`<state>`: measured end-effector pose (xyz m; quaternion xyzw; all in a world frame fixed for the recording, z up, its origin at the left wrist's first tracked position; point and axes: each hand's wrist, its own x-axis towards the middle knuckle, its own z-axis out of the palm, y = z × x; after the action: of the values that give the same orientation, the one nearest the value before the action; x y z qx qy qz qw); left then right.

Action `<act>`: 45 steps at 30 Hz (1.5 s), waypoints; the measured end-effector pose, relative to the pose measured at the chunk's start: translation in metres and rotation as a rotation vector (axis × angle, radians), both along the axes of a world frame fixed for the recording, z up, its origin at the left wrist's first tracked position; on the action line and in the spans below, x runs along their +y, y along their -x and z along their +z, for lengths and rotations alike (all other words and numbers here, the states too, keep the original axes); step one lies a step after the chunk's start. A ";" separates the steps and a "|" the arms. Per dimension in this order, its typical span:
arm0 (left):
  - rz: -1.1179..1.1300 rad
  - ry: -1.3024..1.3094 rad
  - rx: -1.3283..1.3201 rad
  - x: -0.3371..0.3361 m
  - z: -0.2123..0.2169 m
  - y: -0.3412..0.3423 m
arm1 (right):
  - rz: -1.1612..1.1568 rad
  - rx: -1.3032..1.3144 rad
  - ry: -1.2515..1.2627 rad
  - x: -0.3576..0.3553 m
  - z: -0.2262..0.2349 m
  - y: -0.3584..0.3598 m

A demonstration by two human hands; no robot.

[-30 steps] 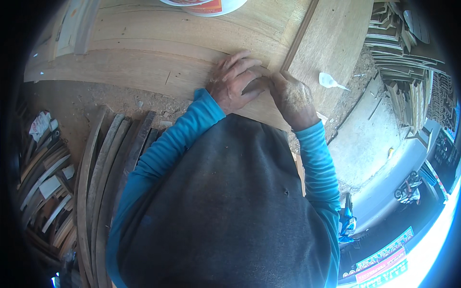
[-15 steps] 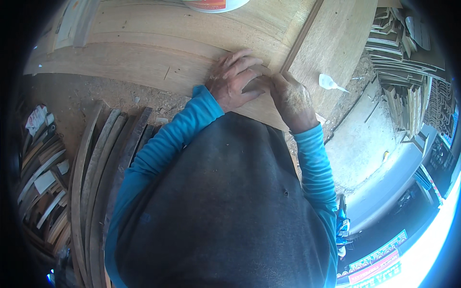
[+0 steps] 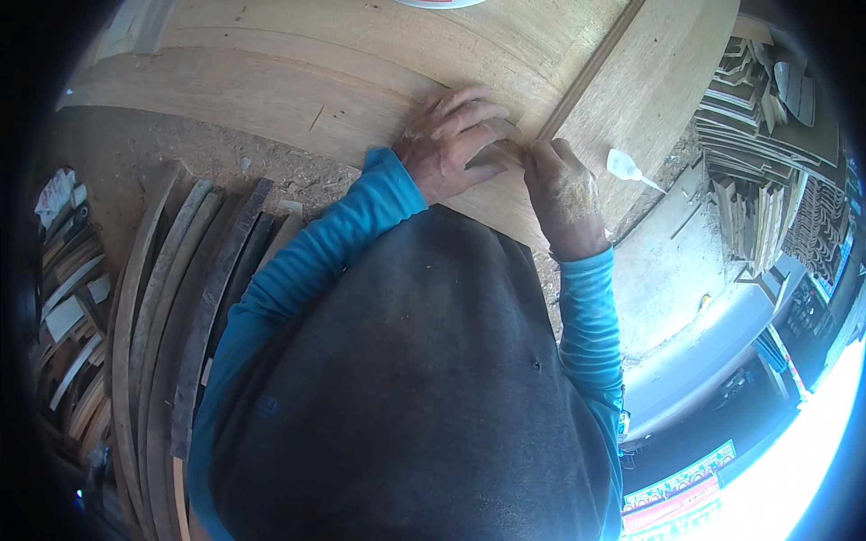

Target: The person applies wood filler to gaps in a wooden door using a scraper and a small tube, then smooths the filler with the scraper.

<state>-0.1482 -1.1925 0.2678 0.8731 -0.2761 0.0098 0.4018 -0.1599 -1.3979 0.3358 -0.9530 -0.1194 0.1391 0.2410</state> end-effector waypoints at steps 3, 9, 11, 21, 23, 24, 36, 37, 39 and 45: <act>0.010 0.007 -0.012 0.000 -0.003 0.000 | 0.009 0.015 0.053 -0.001 0.000 0.000; 0.017 0.038 -0.005 -0.002 -0.002 -0.001 | 0.025 0.001 0.072 0.000 0.001 -0.001; 0.013 0.031 0.002 -0.001 -0.002 0.001 | 0.023 0.008 0.064 -0.002 0.000 0.000; 0.037 0.086 0.008 -0.002 -0.005 0.001 | 0.043 -0.018 0.059 0.000 -0.001 -0.002; 0.029 0.112 0.010 -0.003 -0.009 0.001 | 0.042 -0.019 0.049 0.003 -0.002 -0.001; 0.027 0.123 0.003 -0.003 -0.009 -0.002 | 0.038 -0.027 0.033 0.004 -0.003 -0.002; 0.059 0.118 0.028 -0.007 -0.009 0.002 | 0.067 -0.090 -0.006 0.016 -0.008 -0.005; 0.057 0.117 0.025 -0.006 -0.009 0.001 | 0.070 -0.090 -0.013 0.016 -0.009 -0.005; 0.053 0.117 0.018 -0.006 -0.009 0.000 | 0.079 -0.086 -0.014 0.015 -0.009 -0.006; 0.052 0.121 0.028 -0.005 -0.006 0.000 | 0.070 -0.097 0.001 0.009 -0.010 -0.005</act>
<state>-0.1485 -1.1972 0.2615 0.8541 -0.2464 0.0250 0.4574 -0.1547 -1.3886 0.3257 -0.9540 -0.1643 0.1013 0.2293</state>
